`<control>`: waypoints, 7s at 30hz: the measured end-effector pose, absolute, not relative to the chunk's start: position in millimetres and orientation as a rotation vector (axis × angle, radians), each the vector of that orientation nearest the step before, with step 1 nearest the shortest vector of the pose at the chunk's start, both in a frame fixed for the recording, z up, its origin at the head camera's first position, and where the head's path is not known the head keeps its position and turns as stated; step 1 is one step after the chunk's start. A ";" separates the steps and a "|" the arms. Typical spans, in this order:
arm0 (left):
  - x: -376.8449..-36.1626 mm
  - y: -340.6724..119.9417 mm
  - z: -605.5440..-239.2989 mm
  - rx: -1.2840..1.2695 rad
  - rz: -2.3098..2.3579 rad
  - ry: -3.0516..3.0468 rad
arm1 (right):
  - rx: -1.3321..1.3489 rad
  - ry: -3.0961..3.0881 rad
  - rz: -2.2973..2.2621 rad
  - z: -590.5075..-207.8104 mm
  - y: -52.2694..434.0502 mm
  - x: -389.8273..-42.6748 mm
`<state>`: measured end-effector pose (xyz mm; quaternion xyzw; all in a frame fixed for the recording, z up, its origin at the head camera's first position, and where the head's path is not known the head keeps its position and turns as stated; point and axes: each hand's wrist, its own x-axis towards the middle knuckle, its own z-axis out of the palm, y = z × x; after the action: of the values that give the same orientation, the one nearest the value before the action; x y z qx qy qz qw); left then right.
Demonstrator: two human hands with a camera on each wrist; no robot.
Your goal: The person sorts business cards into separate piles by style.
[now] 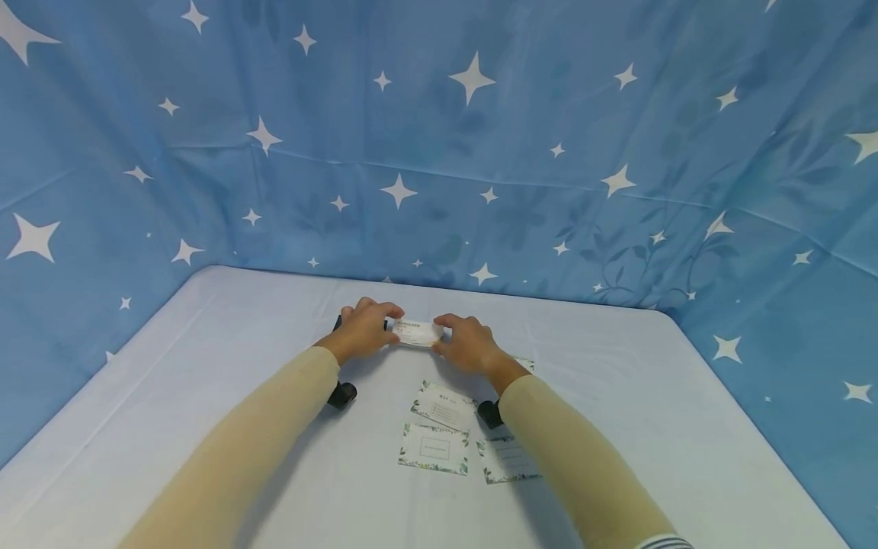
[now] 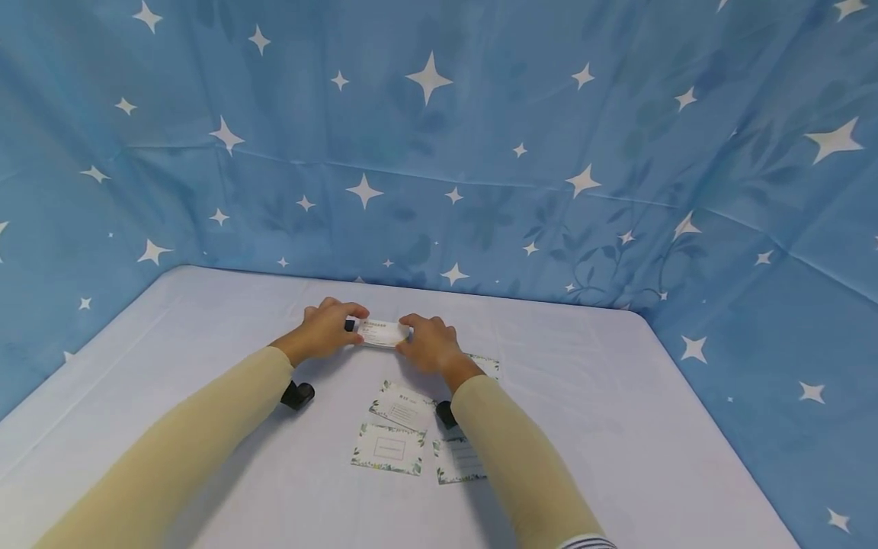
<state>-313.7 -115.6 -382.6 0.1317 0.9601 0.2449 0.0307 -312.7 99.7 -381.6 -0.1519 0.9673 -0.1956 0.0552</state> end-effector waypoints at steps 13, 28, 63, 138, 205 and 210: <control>-321.2 -113.7 -386.1 0.328 0.730 2.900 | -0.369 2.881 -0.490 -386.3 94.8 -325.1; -326.5 -111.8 -385.3 0.302 0.632 2.850 | -0.287 2.858 -0.637 -386.3 95.3 -326.4; -318.3 -77.6 -373.7 0.549 0.742 2.808 | -0.470 2.728 -0.801 -364.3 152.5 -294.8; -333.6 -29.6 -386.0 0.386 0.734 2.775 | -0.250 2.778 -0.860 -388.8 189.7 -327.1; -244.3 -78.8 -388.9 0.667 0.699 2.743 | -0.631 2.745 -0.652 -383.5 169.6 -225.1; -245.7 -78.8 -388.9 0.683 0.752 2.773 | -0.620 2.775 -0.680 -383.8 171.1 -226.5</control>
<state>-245.7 -78.8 -388.9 0.2301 0.9349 0.2535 0.0939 -226.5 171.1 -383.8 -0.2109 0.9435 -0.2312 0.1090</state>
